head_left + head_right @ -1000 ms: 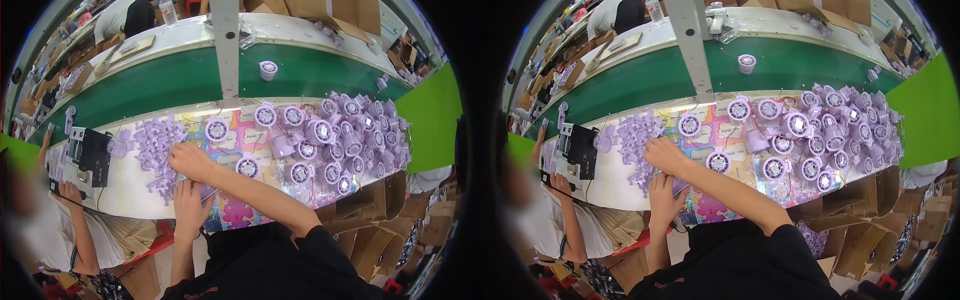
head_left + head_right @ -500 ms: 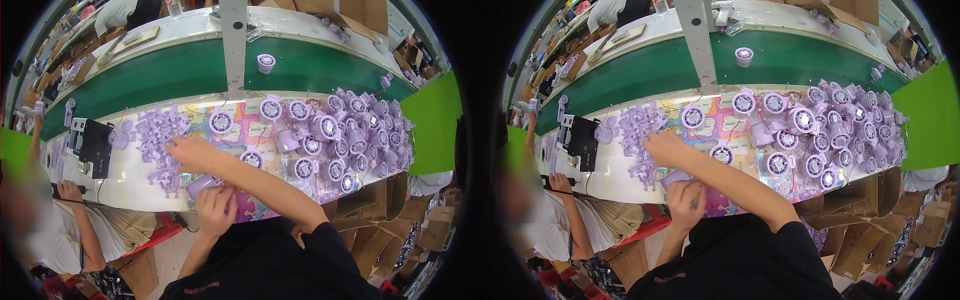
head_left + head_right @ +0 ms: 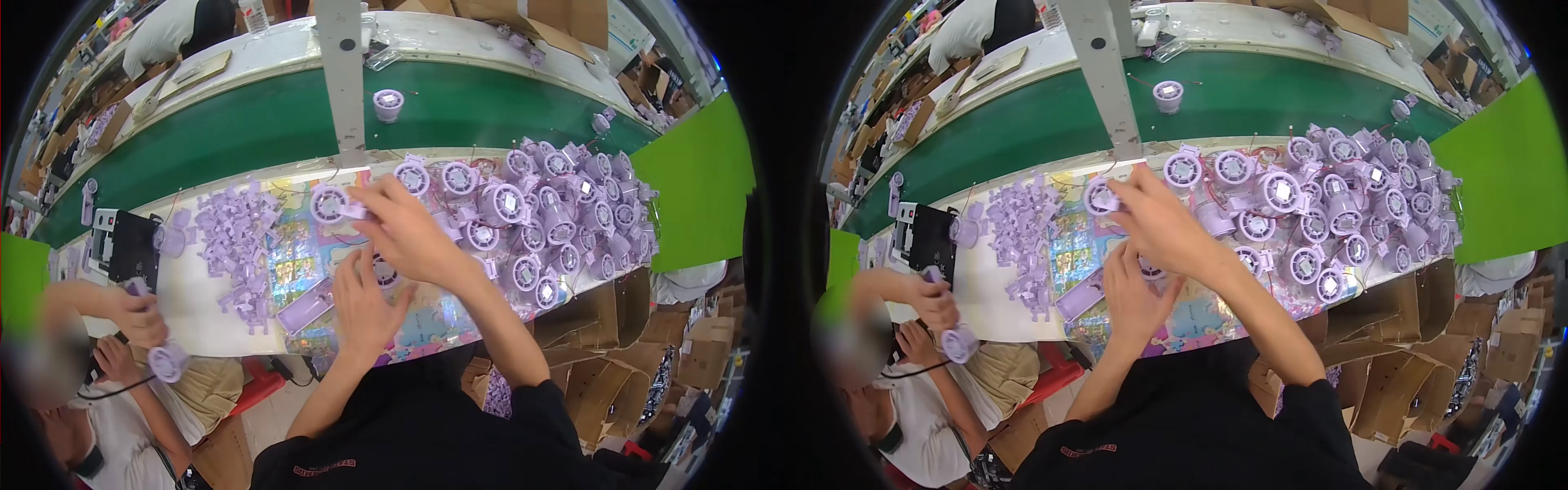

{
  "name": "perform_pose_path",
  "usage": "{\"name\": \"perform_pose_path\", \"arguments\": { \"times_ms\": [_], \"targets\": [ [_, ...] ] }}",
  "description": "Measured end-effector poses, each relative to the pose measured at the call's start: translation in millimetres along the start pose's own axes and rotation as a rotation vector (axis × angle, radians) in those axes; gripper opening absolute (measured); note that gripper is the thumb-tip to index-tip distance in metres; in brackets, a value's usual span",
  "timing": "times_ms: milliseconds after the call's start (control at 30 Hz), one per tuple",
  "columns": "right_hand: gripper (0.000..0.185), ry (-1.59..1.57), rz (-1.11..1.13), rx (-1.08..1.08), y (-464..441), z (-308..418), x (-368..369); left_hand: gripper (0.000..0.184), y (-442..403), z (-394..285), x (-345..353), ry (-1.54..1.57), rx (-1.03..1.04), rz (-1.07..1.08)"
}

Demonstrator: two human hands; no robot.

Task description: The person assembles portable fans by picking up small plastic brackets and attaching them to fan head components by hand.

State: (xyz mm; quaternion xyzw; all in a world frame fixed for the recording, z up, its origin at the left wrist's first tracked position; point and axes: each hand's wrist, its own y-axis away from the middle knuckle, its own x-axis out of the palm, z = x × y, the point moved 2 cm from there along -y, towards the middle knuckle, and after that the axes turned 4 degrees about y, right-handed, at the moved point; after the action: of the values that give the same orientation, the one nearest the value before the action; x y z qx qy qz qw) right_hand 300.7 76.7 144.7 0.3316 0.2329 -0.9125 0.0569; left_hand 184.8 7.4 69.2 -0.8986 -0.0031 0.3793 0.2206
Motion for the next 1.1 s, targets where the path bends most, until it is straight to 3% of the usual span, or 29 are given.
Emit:
{"name": "perform_pose_path", "arguments": {
  "times_ms": [133, 400, 533, 633, 733, 833, 933, 1100],
  "targets": [
    [0.038, -0.161, 0.032, 0.22, 32.2, -15.9, -34.4, 0.072, -2.0, 13.3, 18.0, 0.164, -0.007, 0.044],
    [0.029, -0.059, 0.162, 0.224, 61.8, -23.6, -21.1, 0.064, 8.4, 2.1, -3.3, 0.372, 0.053, -0.003],
    [0.03, -0.215, 0.261, 0.406, 63.1, -20.3, -16.0, 0.063, 6.3, 2.1, -16.7, 0.362, 0.149, -0.031],
    [0.03, -0.403, 0.298, 0.447, 68.0, -25.9, -15.5, 0.059, 7.9, 9.3, -29.6, 0.553, 0.105, 0.046],
    [0.028, -0.303, 0.264, 0.358, 71.5, -3.5, -16.4, 0.046, 12.5, 7.1, -37.0, 1.026, -0.19, 0.1],
    [0.029, -0.194, 0.191, 0.273, 79.5, 25.7, -12.9, 0.029, 15.9, 8.9, -30.1, 1.137, -0.487, 0.123],
    [0.031, -0.191, 0.129, 0.254, 85.4, 35.3, -12.2, 0.017, 17.6, 2.4, -39.1, 1.111, -0.381, 0.113],
    [0.029, -0.307, 0.134, 0.28, 91.5, 42.2, -15.8, 0.015, 22.3, 4.2, -45.0, 1.175, -0.225, 0.048]
  ]
}}
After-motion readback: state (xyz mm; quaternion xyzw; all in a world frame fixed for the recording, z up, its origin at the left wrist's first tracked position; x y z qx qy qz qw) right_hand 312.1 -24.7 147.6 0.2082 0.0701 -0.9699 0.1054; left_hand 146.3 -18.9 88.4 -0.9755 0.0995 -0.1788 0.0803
